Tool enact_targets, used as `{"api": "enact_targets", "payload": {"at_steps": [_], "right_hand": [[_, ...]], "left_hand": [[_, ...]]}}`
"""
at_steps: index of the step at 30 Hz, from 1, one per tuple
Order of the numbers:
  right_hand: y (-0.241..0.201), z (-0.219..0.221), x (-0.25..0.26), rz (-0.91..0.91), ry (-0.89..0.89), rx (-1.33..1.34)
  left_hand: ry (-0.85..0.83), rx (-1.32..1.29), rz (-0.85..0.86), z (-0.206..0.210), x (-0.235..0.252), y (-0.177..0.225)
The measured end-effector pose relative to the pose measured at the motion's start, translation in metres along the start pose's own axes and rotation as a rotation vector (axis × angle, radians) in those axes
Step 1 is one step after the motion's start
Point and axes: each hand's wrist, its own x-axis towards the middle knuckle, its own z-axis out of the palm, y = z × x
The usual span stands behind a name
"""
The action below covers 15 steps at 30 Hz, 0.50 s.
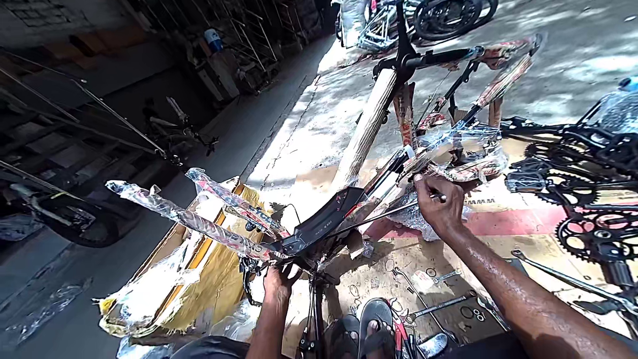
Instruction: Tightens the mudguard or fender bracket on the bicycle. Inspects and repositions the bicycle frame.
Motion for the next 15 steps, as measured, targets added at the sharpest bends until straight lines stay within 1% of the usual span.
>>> {"api": "enact_targets", "payload": {"at_steps": [2,3,4,5,6,7,8,9,10,11,12,13,14,15], "right_hand": [[-0.014,-0.008,0.018,0.295,-0.320,-0.221],[-0.015,-0.009,0.026,0.400,-0.472,-0.284],[-0.012,-0.009,0.030,0.463,-0.579,-0.314],[-0.009,-0.010,0.033,0.504,-0.647,-0.316],[-0.007,-0.011,0.032,0.533,-0.665,-0.288],[-0.004,-0.012,0.028,0.548,-0.624,-0.217],[-0.001,-0.013,0.021,0.539,-0.526,-0.117],[-0.002,-0.012,0.009,0.484,-0.395,-0.025],[-0.004,-0.010,-0.004,0.386,-0.264,0.044],[-0.004,-0.009,-0.016,0.261,-0.196,0.057],[-0.003,-0.009,-0.023,0.153,-0.183,0.019],[-0.004,-0.010,-0.025,0.090,-0.205,-0.058],[-0.004,-0.014,-0.021,0.088,-0.277,-0.142],[-0.006,-0.017,-0.011,0.122,-0.394,-0.225]], "left_hand": [[-0.023,0.047,-0.001,-0.002,0.002,0.003],[-0.031,0.062,-0.003,-0.004,0.003,0.004],[-0.040,0.073,-0.003,-0.006,0.004,0.004],[-0.046,0.079,0.003,-0.006,0.005,0.004],[-0.048,0.089,0.013,-0.007,0.005,0.004],[-0.049,0.089,0.019,-0.007,0.005,0.004],[-0.046,0.084,0.022,-0.005,0.005,0.004],[-0.046,0.079,0.024,-0.004,0.005,0.004],[-0.047,0.073,0.024,-0.005,0.004,0.004],[-0.046,0.066,0.025,-0.004,0.004,0.004],[-0.040,0.066,0.026,-0.003,0.004,0.004],[-0.036,0.068,0.020,-0.002,0.004,0.004],[-0.035,0.076,0.013,-0.002,0.005,0.004],[-0.039,0.089,0.008,-0.003,0.006,0.005]]}}
